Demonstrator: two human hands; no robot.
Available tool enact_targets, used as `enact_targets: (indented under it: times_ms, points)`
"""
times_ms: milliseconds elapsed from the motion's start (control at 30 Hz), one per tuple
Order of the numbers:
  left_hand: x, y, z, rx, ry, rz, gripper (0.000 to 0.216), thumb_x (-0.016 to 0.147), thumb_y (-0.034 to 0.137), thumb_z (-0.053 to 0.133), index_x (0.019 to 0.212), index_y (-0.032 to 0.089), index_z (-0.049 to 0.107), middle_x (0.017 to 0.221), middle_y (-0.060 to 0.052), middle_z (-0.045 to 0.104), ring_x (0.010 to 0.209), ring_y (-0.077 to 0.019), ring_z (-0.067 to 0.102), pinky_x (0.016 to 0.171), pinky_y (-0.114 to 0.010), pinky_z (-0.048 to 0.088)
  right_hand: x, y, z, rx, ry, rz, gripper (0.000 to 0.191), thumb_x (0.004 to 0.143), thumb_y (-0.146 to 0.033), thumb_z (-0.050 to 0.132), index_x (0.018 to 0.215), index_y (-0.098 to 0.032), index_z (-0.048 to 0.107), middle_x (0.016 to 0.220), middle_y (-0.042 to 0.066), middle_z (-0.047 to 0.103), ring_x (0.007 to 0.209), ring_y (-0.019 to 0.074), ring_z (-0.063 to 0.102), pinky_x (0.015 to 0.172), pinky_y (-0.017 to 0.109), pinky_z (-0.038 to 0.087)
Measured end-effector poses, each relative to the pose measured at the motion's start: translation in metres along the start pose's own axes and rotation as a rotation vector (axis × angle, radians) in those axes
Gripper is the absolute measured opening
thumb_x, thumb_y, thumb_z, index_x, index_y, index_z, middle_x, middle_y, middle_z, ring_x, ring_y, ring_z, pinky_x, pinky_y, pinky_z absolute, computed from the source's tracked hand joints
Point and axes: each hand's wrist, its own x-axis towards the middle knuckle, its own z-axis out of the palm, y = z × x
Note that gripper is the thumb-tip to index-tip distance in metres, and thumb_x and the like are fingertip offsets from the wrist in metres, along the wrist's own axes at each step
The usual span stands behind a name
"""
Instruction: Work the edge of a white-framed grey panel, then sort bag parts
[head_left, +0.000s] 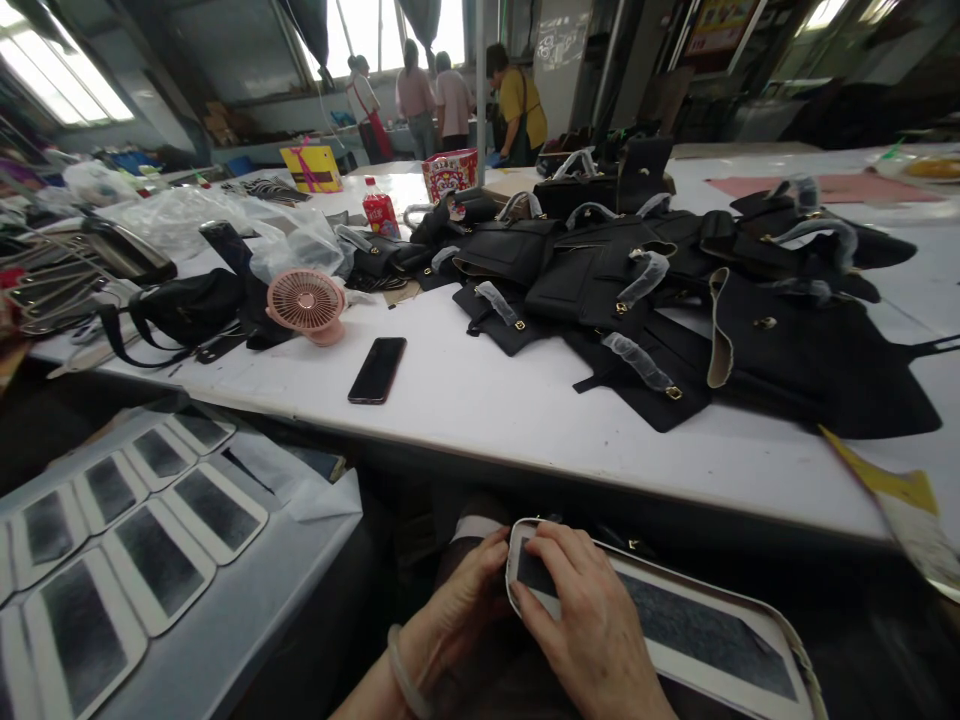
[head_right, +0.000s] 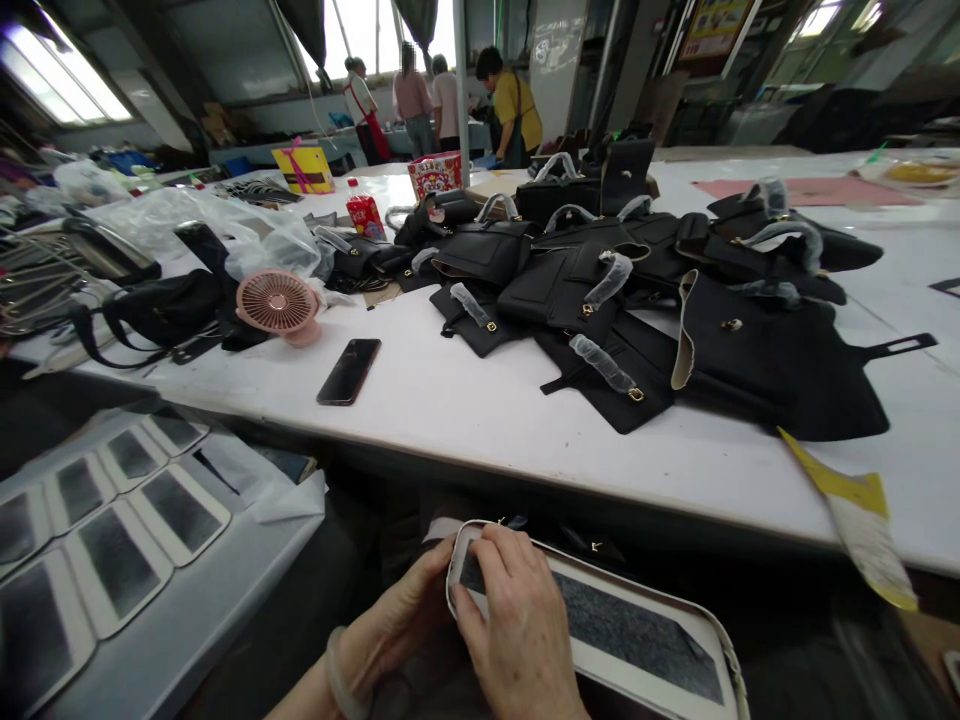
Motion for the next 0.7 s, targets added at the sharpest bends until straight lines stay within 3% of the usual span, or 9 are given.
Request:
enact_targets:
  times_ms: [200,367,567,700]
  points:
    - [0.001,-0.003,-0.003,0.001,0.013,-0.012,0.040,0.090,0.038,0.063,0.122,0.015,0.064,0.126,-0.011,0.063,0.111,-0.0243,0.059,0.091,-0.034,0.046,-0.003,0.002,0.000,0.029,0.001,-0.002,0.021,0.084,-0.012,0.052,0.100,-0.025,0.057,0.110,0.004,0.064,0.104,0.0256,0.057,0.092,0.043,0.044]
    - [-0.001,-0.002,0.003,0.008,0.028,-0.013,0.043,0.087,0.040,0.066,0.122,0.016,0.064,0.126,-0.010,0.064,0.116,-0.0247,0.056,0.093,-0.033,0.045,-0.003,0.001,0.000,0.023,0.025,-0.008,0.022,0.081,-0.012,0.055,0.099,-0.025,0.058,0.110,0.003,0.065,0.103,0.0259,0.058,0.091,0.043,0.044]
    - [-0.001,0.006,0.011,0.064,0.063,-0.019,0.040,0.082,0.040,0.072,0.113,0.014,0.068,0.111,-0.009,0.069,0.102,-0.0228,0.062,0.089,-0.031,0.046,-0.004,0.003,0.003,0.007,0.073,-0.030,0.026,0.079,-0.012,0.058,0.101,-0.025,0.059,0.110,0.004,0.065,0.103,0.0253,0.059,0.090,0.040,0.046]
    - [-0.003,0.007,0.016,0.108,0.058,0.002,0.042,0.084,0.043,0.069,0.115,0.015,0.067,0.110,-0.009,0.069,0.104,-0.0234,0.062,0.087,-0.031,0.047,-0.004,0.003,0.005,-0.015,0.109,-0.059,0.027,0.078,-0.013,0.058,0.101,-0.025,0.058,0.109,0.004,0.066,0.101,0.0255,0.059,0.089,0.040,0.046]
